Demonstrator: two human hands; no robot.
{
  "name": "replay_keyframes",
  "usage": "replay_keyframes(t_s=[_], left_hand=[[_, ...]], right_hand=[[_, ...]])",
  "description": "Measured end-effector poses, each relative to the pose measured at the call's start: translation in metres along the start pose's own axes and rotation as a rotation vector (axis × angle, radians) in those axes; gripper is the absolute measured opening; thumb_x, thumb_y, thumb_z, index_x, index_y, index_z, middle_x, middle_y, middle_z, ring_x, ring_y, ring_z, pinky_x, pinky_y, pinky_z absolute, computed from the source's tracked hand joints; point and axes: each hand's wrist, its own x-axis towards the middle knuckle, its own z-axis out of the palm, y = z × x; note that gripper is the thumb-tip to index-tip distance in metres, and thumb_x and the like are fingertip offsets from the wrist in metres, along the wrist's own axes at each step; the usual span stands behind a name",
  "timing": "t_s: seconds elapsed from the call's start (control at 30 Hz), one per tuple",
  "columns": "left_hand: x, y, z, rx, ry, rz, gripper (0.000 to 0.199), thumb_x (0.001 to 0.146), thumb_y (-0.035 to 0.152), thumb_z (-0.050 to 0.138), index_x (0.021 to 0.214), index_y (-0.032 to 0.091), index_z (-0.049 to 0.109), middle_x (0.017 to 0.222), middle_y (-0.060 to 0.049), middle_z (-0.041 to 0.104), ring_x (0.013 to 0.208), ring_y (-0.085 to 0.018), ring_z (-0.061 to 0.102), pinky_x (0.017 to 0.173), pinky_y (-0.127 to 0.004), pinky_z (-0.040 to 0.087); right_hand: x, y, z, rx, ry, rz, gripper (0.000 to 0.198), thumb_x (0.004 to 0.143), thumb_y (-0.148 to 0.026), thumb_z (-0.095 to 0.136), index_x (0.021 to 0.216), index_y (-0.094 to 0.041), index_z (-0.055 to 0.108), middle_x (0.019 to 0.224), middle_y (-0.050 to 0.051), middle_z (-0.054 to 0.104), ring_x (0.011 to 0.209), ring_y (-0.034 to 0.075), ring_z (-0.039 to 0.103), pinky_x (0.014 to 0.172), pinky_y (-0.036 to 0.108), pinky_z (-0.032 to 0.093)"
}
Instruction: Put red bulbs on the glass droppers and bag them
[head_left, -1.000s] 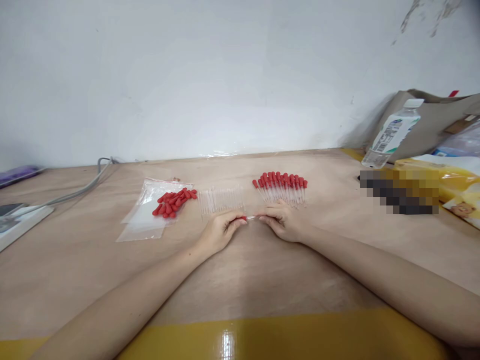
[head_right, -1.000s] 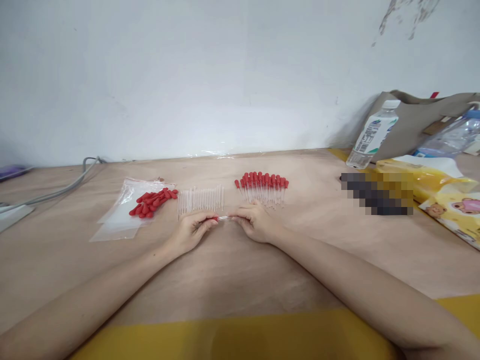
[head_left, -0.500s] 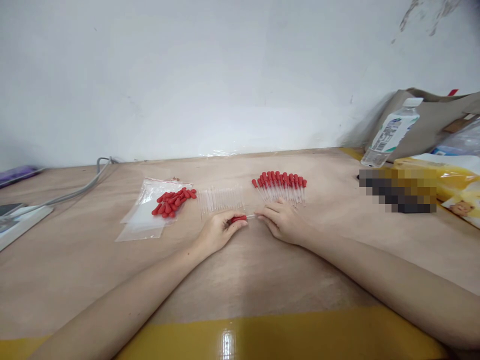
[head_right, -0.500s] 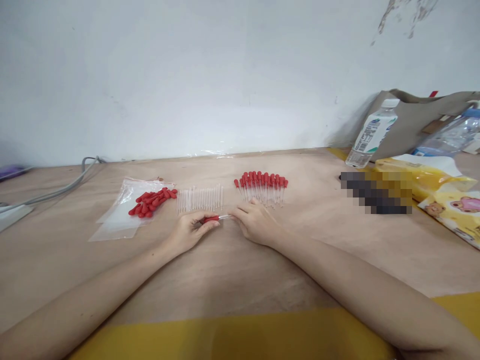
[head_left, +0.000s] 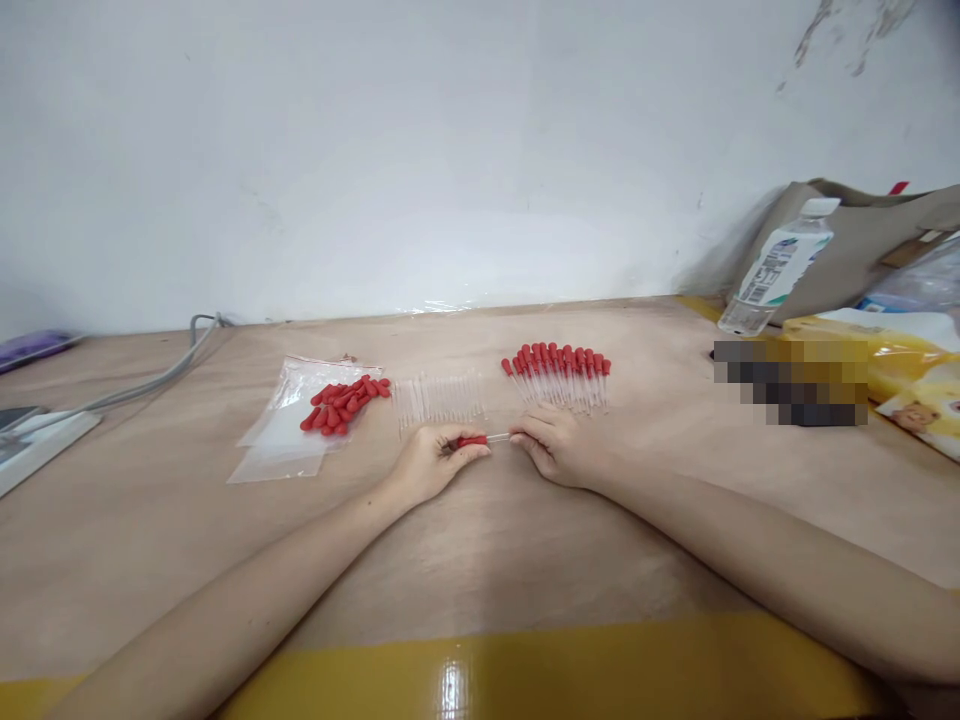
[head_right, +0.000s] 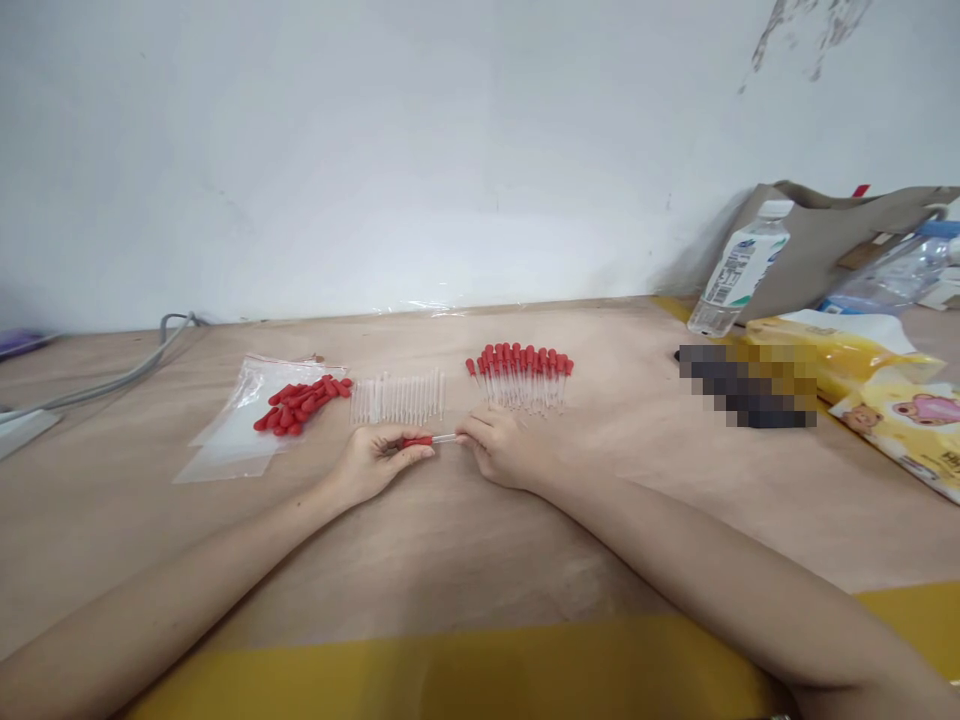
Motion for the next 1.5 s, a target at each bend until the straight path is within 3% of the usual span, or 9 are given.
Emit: replay_keyframes(t_s=[0.5,0.63,0.77,0.87,1.03,1.1,1.27,1.37,1.5], left_hand=[[0.000,-0.001,-0.003,0.078,-0.031,0.054,0.019,0.078,0.030,0.061,0.087,0.017,0.070,0.082,-0.003,0.071,0.069,-0.014,0.064,0.063,-0.023,0.049],[0.001,-0.002,-0.003,0.037,-0.028,0.000,0.021,0.077,0.033,0.062,0.088,0.017,0.070,0.083,-0.003,0.071,0.070,-0.015,0.064,0.065,-0.024,0.050],[0.002,-0.002,-0.001,-0.011,-0.003,-0.061,0.023,0.074,0.035,0.064,0.086,0.017,0.070,0.080,-0.004,0.071,0.068,-0.015,0.063,0.064,-0.025,0.049],[0.002,0.001,-0.001,-0.035,-0.029,-0.091,0.024,0.076,0.037,0.061,0.085,0.017,0.070,0.074,-0.002,0.070,0.063,-0.013,0.060,0.059,-0.023,0.047],[0.001,0.002,-0.004,0.040,-0.071,-0.083,0.034,0.081,0.040,0.053,0.103,0.018,0.064,0.067,0.001,0.062,0.057,-0.010,0.053,0.054,-0.020,0.043],[0.002,0.000,-0.006,0.064,-0.064,-0.074,0.038,0.081,0.040,0.052,0.111,0.017,0.058,0.065,0.002,0.058,0.056,-0.009,0.050,0.053,-0.020,0.042],[0.004,-0.002,-0.006,0.100,-0.132,-0.064,0.030,0.081,0.037,0.052,0.101,0.017,0.062,0.065,0.002,0.056,0.055,-0.009,0.048,0.053,-0.020,0.041],[0.004,0.000,-0.005,0.136,-0.133,-0.050,0.025,0.080,0.036,0.053,0.093,0.017,0.065,0.064,0.001,0.056,0.054,-0.009,0.048,0.052,-0.020,0.039],[0.004,0.001,-0.005,0.168,-0.142,-0.016,0.023,0.080,0.034,0.053,0.089,0.018,0.067,0.063,0.001,0.056,0.054,-0.009,0.047,0.052,-0.020,0.038]], right_hand=[[0.013,-0.014,-0.009,-0.068,-0.254,0.137,0.030,0.090,-0.021,0.034,0.069,-0.015,0.054,0.065,0.004,0.054,0.060,0.012,0.044,0.056,0.024,0.028],[0.015,-0.009,-0.012,-0.011,-0.304,0.189,0.028,0.091,-0.023,0.035,0.072,-0.015,0.055,0.069,0.004,0.055,0.064,0.013,0.045,0.059,0.024,0.030],[0.018,-0.005,-0.021,0.028,-0.325,0.128,0.026,0.090,-0.024,0.040,0.075,-0.015,0.059,0.077,0.005,0.056,0.071,0.013,0.048,0.065,0.024,0.033],[0.021,-0.009,-0.030,0.037,-0.391,0.164,0.025,0.088,-0.025,0.044,0.073,-0.016,0.061,0.081,0.005,0.056,0.068,0.012,0.048,0.061,0.023,0.033],[0.023,0.003,-0.041,0.062,-0.410,0.238,0.022,0.085,-0.022,0.046,0.073,-0.015,0.063,0.079,0.004,0.059,0.064,0.011,0.050,0.058,0.022,0.033],[0.023,0.020,-0.045,0.042,-0.321,0.368,0.021,0.082,-0.022,0.048,0.068,-0.015,0.063,0.072,0.004,0.060,0.063,0.012,0.052,0.059,0.022,0.034],[0.016,0.065,-0.048,-0.078,-0.016,0.934,0.031,0.078,-0.038,0.051,0.058,-0.017,0.057,0.055,0.001,0.057,0.054,0.013,0.050,0.052,0.024,0.032],[0.011,0.075,-0.040,-0.139,0.005,1.059,0.034,0.076,-0.045,0.051,0.056,-0.018,0.055,0.057,0.002,0.058,0.056,0.015,0.052,0.051,0.025,0.031],[0.010,0.074,-0.027,-0.200,-0.044,1.098,0.038,0.076,-0.050,0.048,0.054,-0.020,0.054,0.063,0.003,0.060,0.060,0.017,0.053,0.051,0.026,0.031]])
